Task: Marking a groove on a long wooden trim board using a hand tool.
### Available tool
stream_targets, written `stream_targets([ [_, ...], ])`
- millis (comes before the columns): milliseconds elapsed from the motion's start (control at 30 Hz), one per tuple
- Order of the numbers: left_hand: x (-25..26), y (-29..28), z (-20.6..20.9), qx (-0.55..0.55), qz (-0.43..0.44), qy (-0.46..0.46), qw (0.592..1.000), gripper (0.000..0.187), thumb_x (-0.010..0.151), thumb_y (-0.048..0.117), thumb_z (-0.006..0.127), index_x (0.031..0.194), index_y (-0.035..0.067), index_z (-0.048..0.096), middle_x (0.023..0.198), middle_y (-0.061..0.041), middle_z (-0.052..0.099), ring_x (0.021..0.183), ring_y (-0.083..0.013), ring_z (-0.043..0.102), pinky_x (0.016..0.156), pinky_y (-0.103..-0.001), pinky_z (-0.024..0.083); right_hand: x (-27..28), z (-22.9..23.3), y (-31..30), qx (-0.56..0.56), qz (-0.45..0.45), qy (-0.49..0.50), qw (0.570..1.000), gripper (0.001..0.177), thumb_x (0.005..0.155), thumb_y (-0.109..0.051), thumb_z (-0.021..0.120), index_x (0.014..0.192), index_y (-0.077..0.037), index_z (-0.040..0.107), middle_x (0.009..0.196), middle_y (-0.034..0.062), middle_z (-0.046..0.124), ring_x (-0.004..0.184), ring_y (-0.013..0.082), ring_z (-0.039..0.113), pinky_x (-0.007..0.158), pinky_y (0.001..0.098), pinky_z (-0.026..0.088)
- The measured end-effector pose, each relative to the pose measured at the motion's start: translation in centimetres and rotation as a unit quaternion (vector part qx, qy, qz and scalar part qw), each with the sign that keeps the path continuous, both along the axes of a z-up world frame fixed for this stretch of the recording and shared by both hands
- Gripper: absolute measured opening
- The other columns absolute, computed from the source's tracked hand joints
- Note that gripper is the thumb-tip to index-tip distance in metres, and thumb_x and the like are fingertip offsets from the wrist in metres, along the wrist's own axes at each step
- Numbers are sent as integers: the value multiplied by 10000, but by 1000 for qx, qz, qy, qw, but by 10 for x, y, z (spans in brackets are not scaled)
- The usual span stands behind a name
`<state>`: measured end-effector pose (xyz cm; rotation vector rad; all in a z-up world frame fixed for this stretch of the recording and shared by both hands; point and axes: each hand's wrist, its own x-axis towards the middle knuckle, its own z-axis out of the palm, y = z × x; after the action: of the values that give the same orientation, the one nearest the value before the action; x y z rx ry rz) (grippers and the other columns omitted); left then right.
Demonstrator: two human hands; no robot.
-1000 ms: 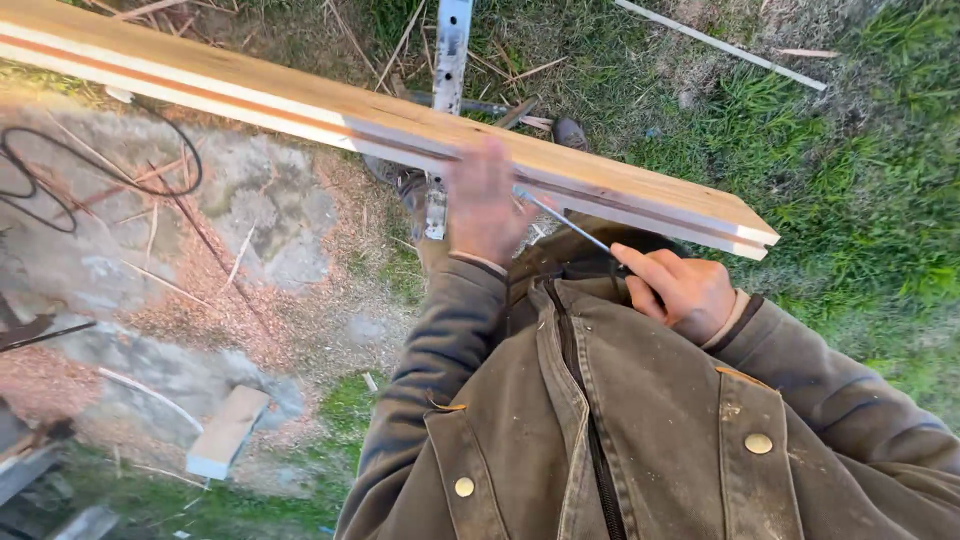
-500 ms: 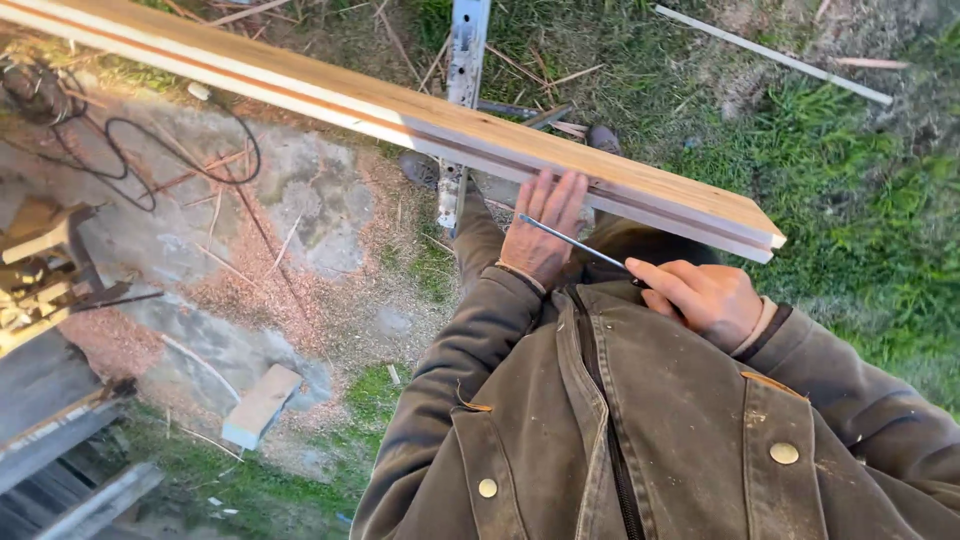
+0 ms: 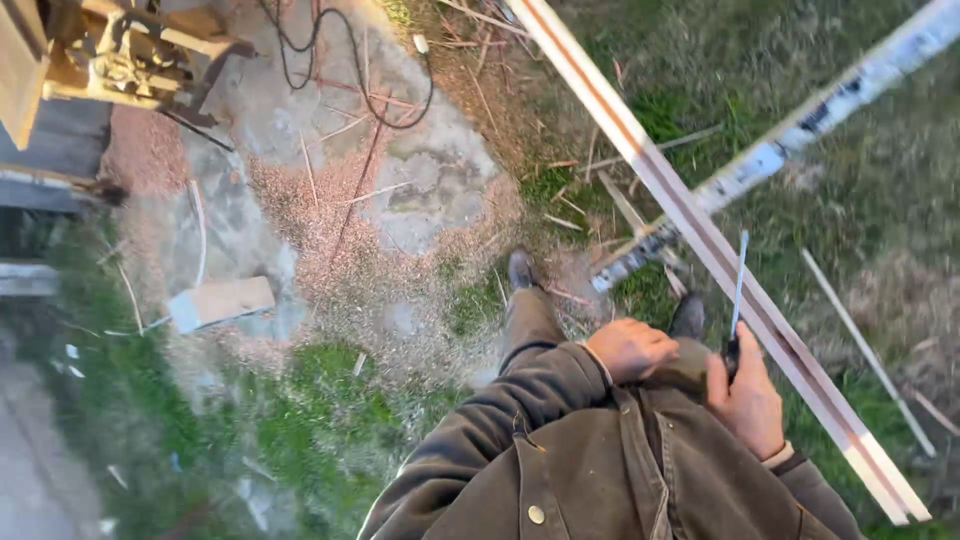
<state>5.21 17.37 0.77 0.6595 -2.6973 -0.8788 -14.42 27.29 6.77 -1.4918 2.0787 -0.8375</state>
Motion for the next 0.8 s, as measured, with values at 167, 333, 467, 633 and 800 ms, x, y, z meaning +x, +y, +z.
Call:
stream_targets([
  [167, 84, -46, 4, 25, 63, 48, 996, 151, 974, 274, 648, 1001, 129, 685, 929, -47, 717, 853, -255, 710, 764, -400, 546, 72, -12, -69, 140, -28, 7, 990, 547, 979, -233, 615, 1499, -78, 551, 1160, 218, 697, 886, 388, 702, 776, 481, 558],
  [333, 194, -88, 12, 109, 97, 71, 987, 165, 1027, 265, 651, 1051, 111, 704, 971, -69, 729, 895, -273, 708, 762, -386, 551, 134, -27, -142, 115, -22, 114, 986, 539, 1033, -212, 604, 1547, -76, 514, 1229, 244, 684, 1016, 414, 692, 858, 495, 551],
  [467, 273, -134, 44, 134, 120, 68, 981, 168, 1026, 257, 648, 1059, 104, 708, 981, -76, 736, 894, -276, 710, 786, -398, 551, 172, -39, -185, 12, -158, -1, 987, 409, 1159, -206, 552, 1485, 16, 439, 1227, 270, 654, 1022, 379, 686, 950, 470, 547],
  [633, 334, -191, 83, 110, 193, 40, 974, 171, 1019, 256, 643, 1040, 101, 711, 988, -82, 742, 893, -286, 710, 807, -405, 552, 208, -28, -230, 46, -92, 88, 991, 475, 1098, -185, 588, 1521, 1, 479, 1216, 279, 667, 1077, 417, 678, 940, 501, 539],
  [800, 351, -240, 98, 100, 214, 48, 970, 174, 1011, 254, 648, 1044, 94, 708, 1016, -80, 744, 914, -278, 707, 802, -397, 551, 236, 0, -286, 191, -60, 53, 978, 534, 1028, -213, 596, 1541, -99, 499, 1213, 245, 665, 983, 406, 685, 874, 499, 548],
])
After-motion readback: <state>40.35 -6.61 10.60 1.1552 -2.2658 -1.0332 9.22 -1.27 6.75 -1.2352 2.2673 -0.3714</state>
